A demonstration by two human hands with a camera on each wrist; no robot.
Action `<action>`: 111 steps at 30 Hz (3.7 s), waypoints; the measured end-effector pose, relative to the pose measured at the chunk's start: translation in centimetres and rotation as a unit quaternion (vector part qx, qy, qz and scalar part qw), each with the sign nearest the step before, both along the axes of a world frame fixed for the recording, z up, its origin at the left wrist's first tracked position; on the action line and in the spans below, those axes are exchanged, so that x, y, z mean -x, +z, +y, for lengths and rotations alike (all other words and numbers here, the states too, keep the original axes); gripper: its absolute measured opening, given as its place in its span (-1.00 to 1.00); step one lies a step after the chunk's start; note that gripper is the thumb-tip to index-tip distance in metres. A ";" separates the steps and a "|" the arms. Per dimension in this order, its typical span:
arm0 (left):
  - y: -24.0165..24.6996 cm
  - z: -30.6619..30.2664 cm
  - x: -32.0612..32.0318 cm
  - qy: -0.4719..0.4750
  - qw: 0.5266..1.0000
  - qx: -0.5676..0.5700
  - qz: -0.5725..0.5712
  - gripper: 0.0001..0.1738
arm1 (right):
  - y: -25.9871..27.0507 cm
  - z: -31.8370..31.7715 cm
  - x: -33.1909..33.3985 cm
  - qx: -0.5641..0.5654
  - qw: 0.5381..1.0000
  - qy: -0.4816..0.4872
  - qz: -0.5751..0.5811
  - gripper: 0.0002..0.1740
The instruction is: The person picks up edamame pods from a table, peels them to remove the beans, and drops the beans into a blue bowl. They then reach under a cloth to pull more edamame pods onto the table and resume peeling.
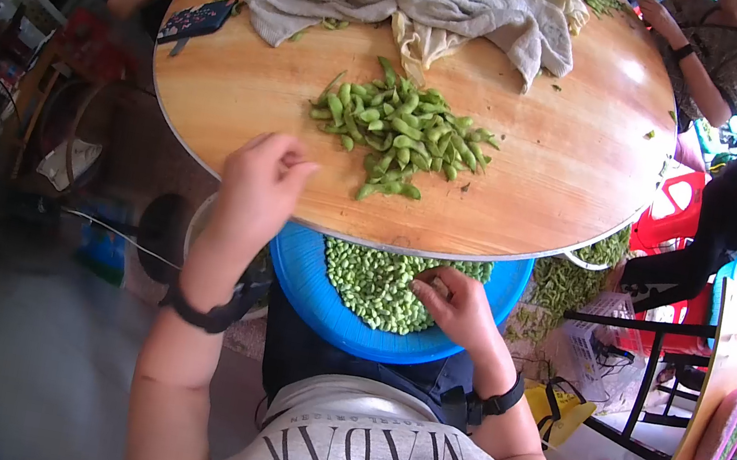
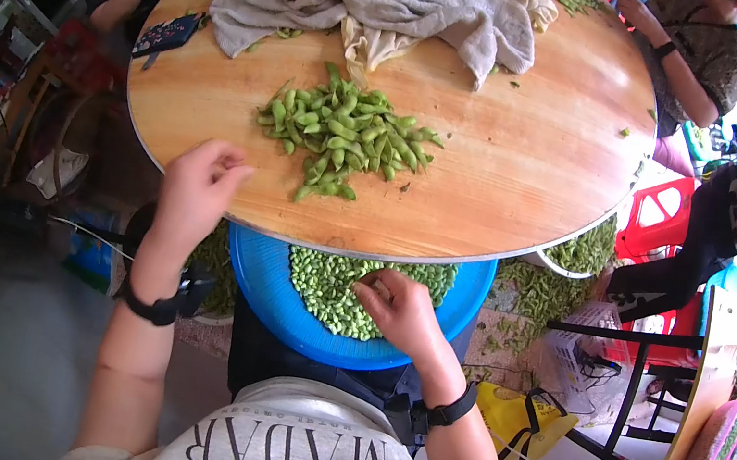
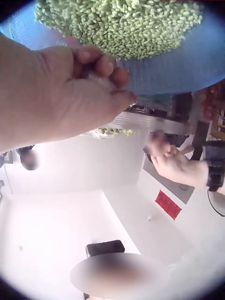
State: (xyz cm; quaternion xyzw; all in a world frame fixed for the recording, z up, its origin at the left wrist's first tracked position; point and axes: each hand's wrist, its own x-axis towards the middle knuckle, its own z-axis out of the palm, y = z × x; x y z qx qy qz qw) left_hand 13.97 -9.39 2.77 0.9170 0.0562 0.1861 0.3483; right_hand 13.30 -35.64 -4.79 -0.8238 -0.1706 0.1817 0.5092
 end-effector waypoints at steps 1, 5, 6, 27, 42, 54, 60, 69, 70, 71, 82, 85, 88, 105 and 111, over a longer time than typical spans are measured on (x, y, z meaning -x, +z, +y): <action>0.2 -0.8 -1.4 -0.031 0.998 -0.050 -0.021 -0.79 | 0.5 -0.1 0.0 0.000 1.000 0.007 0.014 -0.76; -1.6 -1.1 -4.5 -0.119 0.985 -0.125 -0.016 -0.83 | 0.8 -1.7 0.5 0.001 1.000 0.003 0.019 -0.79; -1.7 -0.9 -4.9 -0.130 0.982 -0.136 -0.011 -0.86 | 0.8 -2.1 0.4 -0.007 1.000 -0.005 0.020 -0.79; 0.1 -4.9 3.0 -0.123 0.814 0.545 0.156 -0.83 | 7.1 2.8 -2.8 -0.273 0.933 0.088 0.217 -0.60; 0.0 -7.0 5.8 -0.154 0.967 0.200 0.022 -0.93 | 6.5 3.5 -0.5 -0.263 0.931 0.125 0.219 -0.62; -1.4 -6.7 5.8 -0.172 0.974 0.135 -0.061 -0.95 | 7.0 3.6 -0.2 -0.231 0.943 0.115 0.209 -0.64; -1.8 -7.0 6.5 -0.116 0.925 0.356 0.070 -0.95 | 5.9 3.9 0.3 -0.216 0.959 0.109 0.147 -0.67; -4.4 -6.7 8.4 -0.078 0.757 0.614 0.209 -0.91 | 4.8 3.4 1.5 -0.079 0.991 0.104 -0.005 -0.60; -4.2 -6.9 8.5 -0.072 0.758 0.614 0.207 -0.91 | 4.8 3.4 1.4 -0.086 0.991 0.107 0.002 -0.62; -4.2 -6.9 8.9 -0.067 0.760 0.614 0.203 -0.91 | 4.6 3.4 1.5 -0.092 0.990 0.110 0.007 -0.64; -4.9 -2.2 10.3 -0.071 0.989 0.030 0.126 -0.84 | -0.4 3.3 1.5 -0.018 0.987 0.114 -0.114 -0.81; -2.5 1.9 10.4 -0.069 0.959 -0.181 0.206 -0.80 | -2.2 1.0 1.1 0.094 0.975 0.124 -0.159 -0.75; 1.3 3.4 6.2 -0.059 0.969 -0.121 0.206 -0.83 | -3.1 0.1 0.1 0.107 0.972 0.126 -0.165 -0.75; -1.7 2.2 -9.1 0.017 0.996 -0.065 0.060 -0.83 | -0.7 -0.9 -0.4 0.001 0.985 0.144 -0.099 -0.73; 0.1 2.9 -6.4 -0.024 0.943 0.327 0.061 -0.91 | 3.4 -1.1 0.7 -0.047 0.988 0.146 -0.036 -0.79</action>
